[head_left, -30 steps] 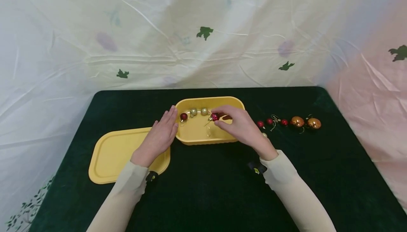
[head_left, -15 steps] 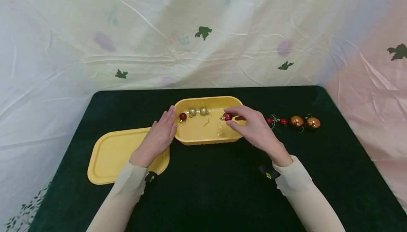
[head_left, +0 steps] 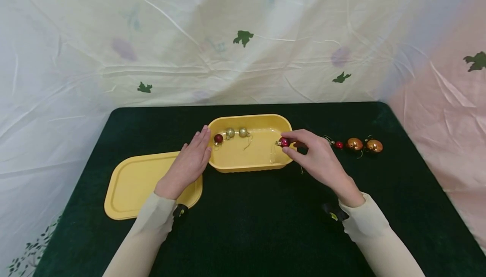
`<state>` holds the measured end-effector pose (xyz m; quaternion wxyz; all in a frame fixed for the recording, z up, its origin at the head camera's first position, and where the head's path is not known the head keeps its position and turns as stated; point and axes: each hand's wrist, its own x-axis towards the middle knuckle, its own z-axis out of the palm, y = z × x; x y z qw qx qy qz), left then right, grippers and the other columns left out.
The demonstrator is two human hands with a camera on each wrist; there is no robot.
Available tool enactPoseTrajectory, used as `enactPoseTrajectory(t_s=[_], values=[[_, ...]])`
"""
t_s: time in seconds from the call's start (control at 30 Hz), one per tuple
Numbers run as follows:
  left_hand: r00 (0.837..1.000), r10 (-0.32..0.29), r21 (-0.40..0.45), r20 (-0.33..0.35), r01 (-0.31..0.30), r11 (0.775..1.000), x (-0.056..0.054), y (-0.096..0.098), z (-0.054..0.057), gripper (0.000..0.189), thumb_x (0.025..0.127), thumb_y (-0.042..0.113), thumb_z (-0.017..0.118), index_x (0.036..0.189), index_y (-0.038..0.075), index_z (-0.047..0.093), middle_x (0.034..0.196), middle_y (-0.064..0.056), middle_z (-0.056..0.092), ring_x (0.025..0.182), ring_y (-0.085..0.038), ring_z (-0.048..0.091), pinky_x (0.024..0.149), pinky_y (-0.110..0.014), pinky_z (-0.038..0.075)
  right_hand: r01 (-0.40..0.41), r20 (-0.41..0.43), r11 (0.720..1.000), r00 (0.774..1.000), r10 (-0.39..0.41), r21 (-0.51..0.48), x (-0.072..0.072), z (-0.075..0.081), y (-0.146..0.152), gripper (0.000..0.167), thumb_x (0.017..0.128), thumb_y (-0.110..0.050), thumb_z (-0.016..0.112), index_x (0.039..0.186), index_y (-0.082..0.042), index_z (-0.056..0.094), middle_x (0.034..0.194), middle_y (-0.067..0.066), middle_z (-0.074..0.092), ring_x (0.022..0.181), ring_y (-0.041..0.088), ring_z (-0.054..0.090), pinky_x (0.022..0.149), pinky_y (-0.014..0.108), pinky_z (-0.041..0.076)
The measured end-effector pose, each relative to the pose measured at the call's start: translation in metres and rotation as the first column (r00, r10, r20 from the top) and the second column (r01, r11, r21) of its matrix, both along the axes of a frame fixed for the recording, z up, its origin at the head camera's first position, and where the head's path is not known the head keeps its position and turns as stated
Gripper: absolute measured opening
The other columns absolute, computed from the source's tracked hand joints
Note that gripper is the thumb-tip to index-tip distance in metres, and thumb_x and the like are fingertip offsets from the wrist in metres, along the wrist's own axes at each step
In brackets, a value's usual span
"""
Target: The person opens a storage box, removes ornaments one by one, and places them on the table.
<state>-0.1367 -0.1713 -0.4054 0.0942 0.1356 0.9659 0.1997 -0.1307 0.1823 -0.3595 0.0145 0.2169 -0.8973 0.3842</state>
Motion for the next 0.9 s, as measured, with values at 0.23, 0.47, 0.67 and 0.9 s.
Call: enactPoseTrajectory(t_s=[0.23,0.47,0.67,0.9], values=[[1.000,-0.003,0.001,0.002,0.003,1.000,-0.001,0.002,0.001,0.063,0.114,0.035,0.034,0.167,0.012,0.010,0.174,-0.001,0.001,0.159,-0.030,0.011,0.122,-0.063,0.020,0.045,-0.026,0.998,0.999,-0.045,0.032,0.009,-0.002,0.020,0.035,0.098,-0.022,0.073,0.131,-0.011,0.068,0.121,0.003,0.069,0.103,0.017,0.066,0.084,0.045,0.058],[1.000,-0.005,0.002,0.003,0.005,1.000,-0.001,0.001,0.000,0.063,0.114,0.034,0.033,0.167,0.011,0.009,0.174,-0.003,0.001,0.159,-0.032,0.011,0.122,-0.064,0.020,0.105,-0.069,0.992,0.993,-0.100,0.072,0.013,-0.004,0.039,0.036,0.100,-0.023,0.072,0.134,-0.014,0.068,0.119,0.003,0.070,0.101,0.017,0.067,0.078,0.030,0.055],[1.000,-0.002,-0.004,-0.011,0.002,1.000,-0.001,0.000,-0.002,0.063,0.114,0.034,0.033,0.167,0.011,0.009,0.174,-0.004,0.003,0.159,-0.033,0.011,0.122,-0.064,0.020,0.136,-0.078,0.987,0.988,-0.130,0.087,0.016,-0.008,0.055,0.035,0.100,-0.025,0.072,0.134,-0.015,0.068,0.118,0.004,0.070,0.100,0.020,0.067,0.078,0.023,0.051],[1.000,-0.002,-0.007,-0.009,0.002,1.000,-0.001,0.000,0.000,0.062,0.114,0.034,0.033,0.167,0.011,0.010,0.174,-0.004,0.002,0.159,-0.033,0.009,0.122,-0.065,0.018,0.176,-0.069,0.979,0.983,-0.170,0.105,0.020,-0.015,0.072,0.036,0.100,-0.026,0.072,0.134,-0.014,0.068,0.121,0.008,0.071,0.103,0.026,0.069,0.084,0.038,0.057]])
